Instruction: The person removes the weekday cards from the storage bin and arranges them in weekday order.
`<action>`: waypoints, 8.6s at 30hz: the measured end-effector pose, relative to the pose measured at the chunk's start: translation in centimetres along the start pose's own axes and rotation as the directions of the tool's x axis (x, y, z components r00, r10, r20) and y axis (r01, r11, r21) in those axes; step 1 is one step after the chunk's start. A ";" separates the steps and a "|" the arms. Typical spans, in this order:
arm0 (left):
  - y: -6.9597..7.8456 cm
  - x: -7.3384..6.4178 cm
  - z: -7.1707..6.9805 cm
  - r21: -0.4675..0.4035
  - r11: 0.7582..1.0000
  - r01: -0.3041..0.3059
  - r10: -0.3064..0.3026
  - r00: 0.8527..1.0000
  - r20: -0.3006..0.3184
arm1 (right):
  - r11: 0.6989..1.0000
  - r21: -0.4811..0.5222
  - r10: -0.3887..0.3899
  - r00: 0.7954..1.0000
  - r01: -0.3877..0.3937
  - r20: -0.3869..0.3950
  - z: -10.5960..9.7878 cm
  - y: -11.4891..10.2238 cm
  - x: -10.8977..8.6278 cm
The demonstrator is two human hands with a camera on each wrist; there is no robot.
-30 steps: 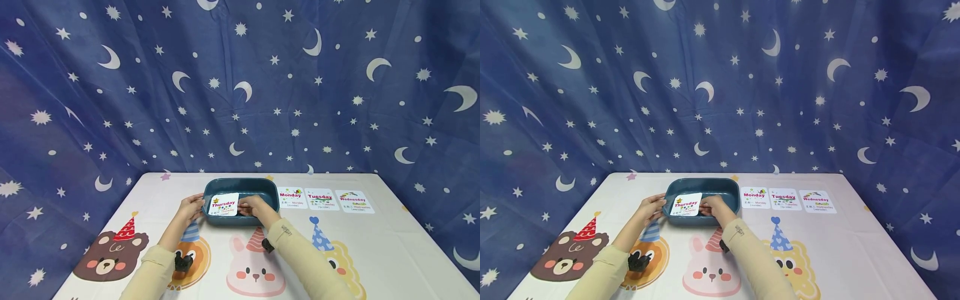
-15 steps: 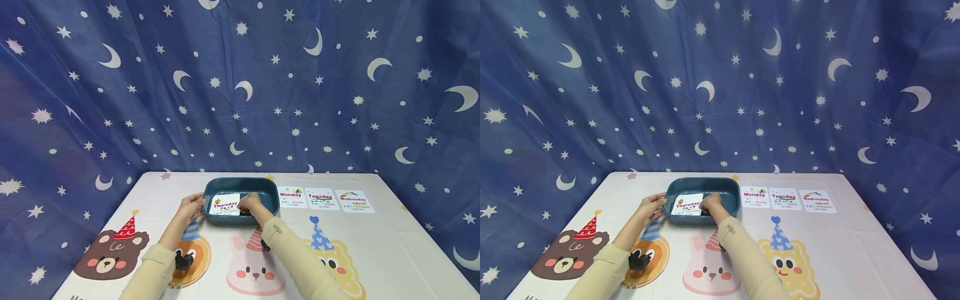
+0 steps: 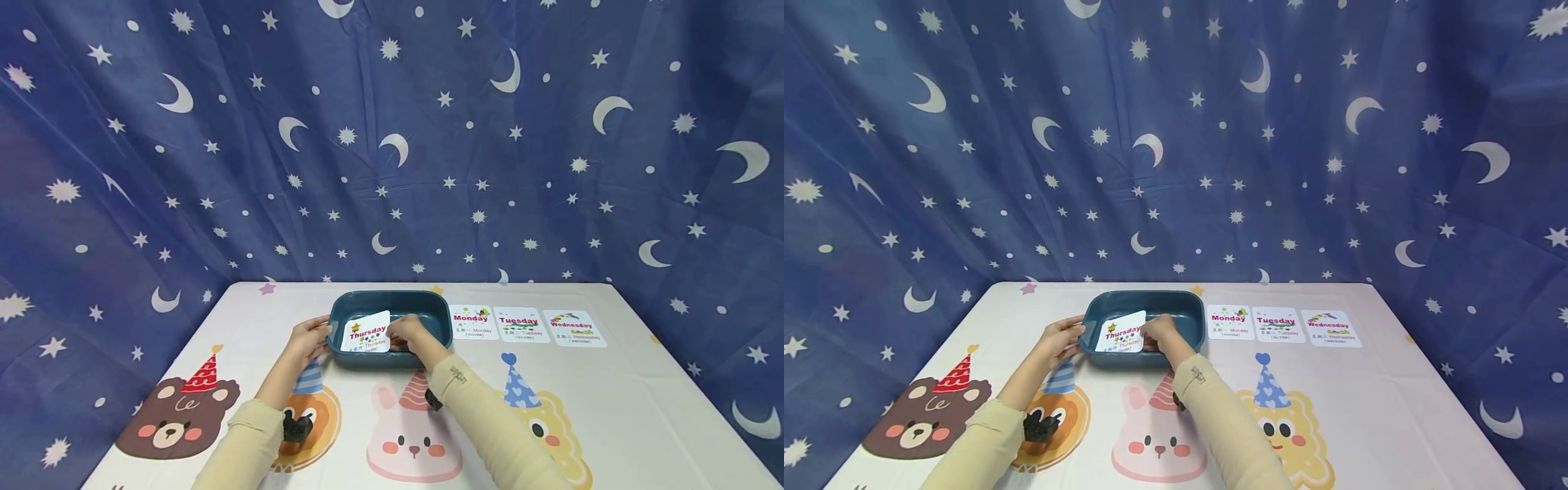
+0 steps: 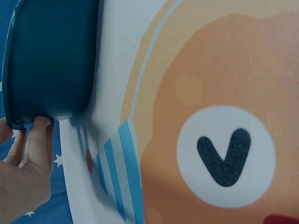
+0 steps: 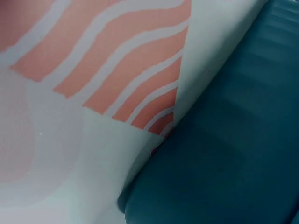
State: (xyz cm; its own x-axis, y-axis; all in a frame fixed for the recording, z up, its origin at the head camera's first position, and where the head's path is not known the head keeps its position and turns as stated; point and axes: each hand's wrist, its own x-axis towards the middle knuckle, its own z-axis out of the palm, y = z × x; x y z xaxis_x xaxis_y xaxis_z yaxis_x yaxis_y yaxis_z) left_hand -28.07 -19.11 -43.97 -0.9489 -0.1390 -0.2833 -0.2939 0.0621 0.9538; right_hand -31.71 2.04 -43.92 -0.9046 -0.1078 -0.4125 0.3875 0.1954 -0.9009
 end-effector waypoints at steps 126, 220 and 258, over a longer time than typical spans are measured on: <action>0.0 0.3 -0.2 0.028 0.999 0.022 -0.023 0.999 0.025 | 0.985 -0.174 -0.006 0.996 -0.009 -0.086 -19.2 8.3 -6.8; 0.2 0.4 -0.4 -0.017 1.000 -0.004 0.004 1.000 0.006 | 0.977 0.175 -0.156 0.961 0.117 0.228 -8.8 -0.8 -5.3; -0.3 0.0 -0.2 -0.030 0.999 -0.012 0.012 1.000 -0.005 | 0.975 0.198 0.067 0.983 -0.101 0.172 -2.4 6.0 10.6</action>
State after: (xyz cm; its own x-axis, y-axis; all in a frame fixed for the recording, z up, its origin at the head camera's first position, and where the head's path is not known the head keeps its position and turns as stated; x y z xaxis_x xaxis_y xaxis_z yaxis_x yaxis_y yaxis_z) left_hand -27.99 -19.32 -44.30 -0.9518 -0.1433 -0.2712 -0.2787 0.0344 0.9598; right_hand -39.36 4.46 -53.39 -0.8326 -0.2609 -0.4886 0.5042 0.0084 -0.8636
